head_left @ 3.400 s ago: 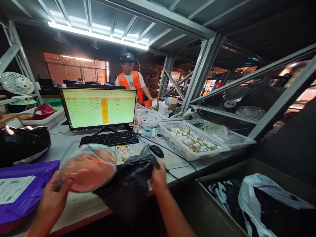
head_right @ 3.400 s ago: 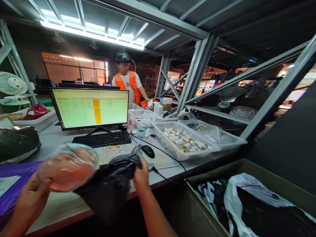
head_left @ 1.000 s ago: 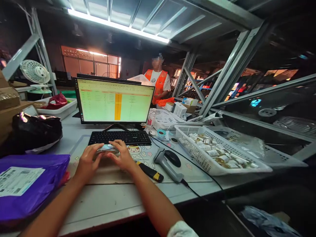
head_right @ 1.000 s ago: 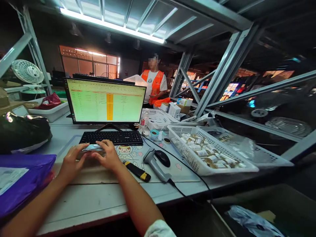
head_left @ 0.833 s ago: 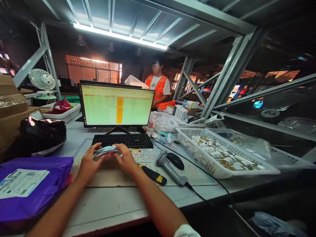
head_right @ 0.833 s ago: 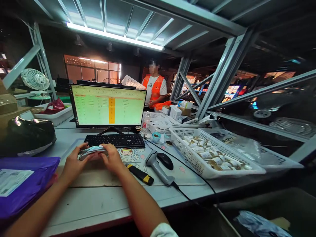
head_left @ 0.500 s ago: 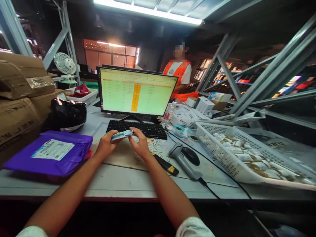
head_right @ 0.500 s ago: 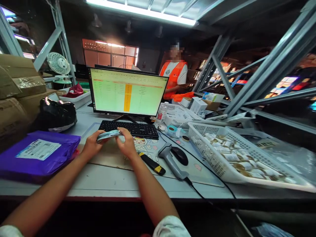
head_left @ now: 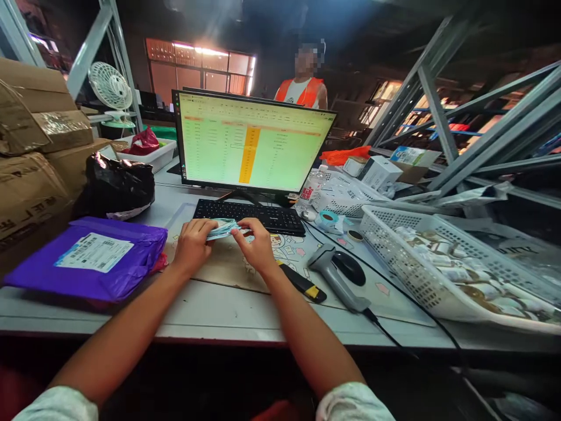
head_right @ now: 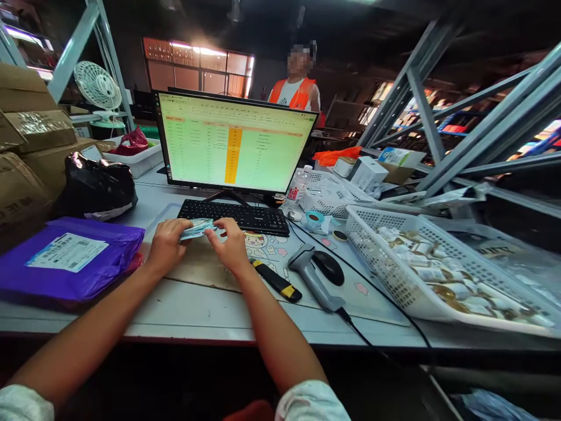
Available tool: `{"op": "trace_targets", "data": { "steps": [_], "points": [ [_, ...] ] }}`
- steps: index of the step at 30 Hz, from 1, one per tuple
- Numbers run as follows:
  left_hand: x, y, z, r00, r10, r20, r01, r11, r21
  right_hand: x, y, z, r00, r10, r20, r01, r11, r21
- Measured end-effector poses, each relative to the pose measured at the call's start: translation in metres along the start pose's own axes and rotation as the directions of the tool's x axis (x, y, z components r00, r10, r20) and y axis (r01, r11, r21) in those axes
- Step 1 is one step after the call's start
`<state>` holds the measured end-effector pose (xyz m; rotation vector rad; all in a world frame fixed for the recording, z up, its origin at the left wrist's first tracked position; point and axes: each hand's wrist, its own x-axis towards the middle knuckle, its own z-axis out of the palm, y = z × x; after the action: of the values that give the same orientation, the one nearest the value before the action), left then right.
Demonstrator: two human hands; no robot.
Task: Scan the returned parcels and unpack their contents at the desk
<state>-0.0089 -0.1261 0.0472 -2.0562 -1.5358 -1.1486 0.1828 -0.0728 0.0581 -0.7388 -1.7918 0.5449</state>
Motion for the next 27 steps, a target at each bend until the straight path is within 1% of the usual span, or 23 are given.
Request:
{"op": "trace_targets", "data": {
  "steps": [2,3,5,6,9,11,15,17,19,21,25,27],
  "points": [
    [0.0,0.003,-0.001,0.999,-0.011,0.031,0.01,1.0,0.022,0.0,0.001,0.001,0.993,0.106,0.055,-0.104,0.994,-0.035],
    [-0.001,0.004,-0.001,0.999,-0.01,0.048,0.009,1.0,0.028,0.0,0.002,0.001,0.982,0.169,0.084,-0.164,0.984,-0.066],
    [-0.003,0.005,0.001,0.996,0.006,0.094,-0.01,0.999,0.038,0.0,0.006,-0.002,0.945,0.29,0.153,-0.269,0.952,-0.147],
    [-0.004,0.005,0.002,0.993,0.016,0.121,-0.022,0.999,0.044,0.001,0.008,-0.004,0.921,0.335,0.197,-0.3,0.935,-0.189],
    [-0.006,0.004,0.007,0.983,0.035,0.181,-0.045,0.998,0.05,0.003,0.016,-0.011,0.845,0.408,0.344,-0.321,0.904,-0.283],
    [-0.007,0.003,0.01,0.982,0.036,0.188,-0.044,0.998,0.039,0.005,0.02,-0.014,0.813,0.415,0.409,-0.297,0.899,-0.323],
    [-0.008,0.002,0.012,0.982,0.026,0.187,-0.031,0.999,0.022,0.005,0.024,-0.016,0.815,0.393,0.426,-0.219,0.889,-0.401],
    [-0.007,0.003,0.013,0.981,0.014,0.196,-0.018,1.0,0.015,0.004,0.025,-0.016,0.806,0.394,0.441,-0.188,0.878,-0.441],
    [-0.007,0.004,0.013,0.981,0.005,0.193,-0.006,1.0,0.005,0.002,0.025,-0.015,0.794,0.404,0.454,-0.15,0.854,-0.499],
    [-0.006,0.005,0.013,0.985,-0.003,0.175,0.004,1.0,-0.004,-0.001,0.025,-0.014,0.793,0.419,0.443,-0.118,0.818,-0.563],
    [-0.004,0.006,0.011,0.991,-0.028,0.129,0.03,1.0,-0.011,-0.006,0.019,-0.013,0.811,0.452,0.372,-0.117,0.749,-0.653],
    [-0.003,0.006,0.009,0.993,-0.045,0.107,0.046,0.999,-0.006,-0.005,0.016,-0.013,0.826,0.438,0.356,-0.114,0.747,-0.655]
  ]
}}
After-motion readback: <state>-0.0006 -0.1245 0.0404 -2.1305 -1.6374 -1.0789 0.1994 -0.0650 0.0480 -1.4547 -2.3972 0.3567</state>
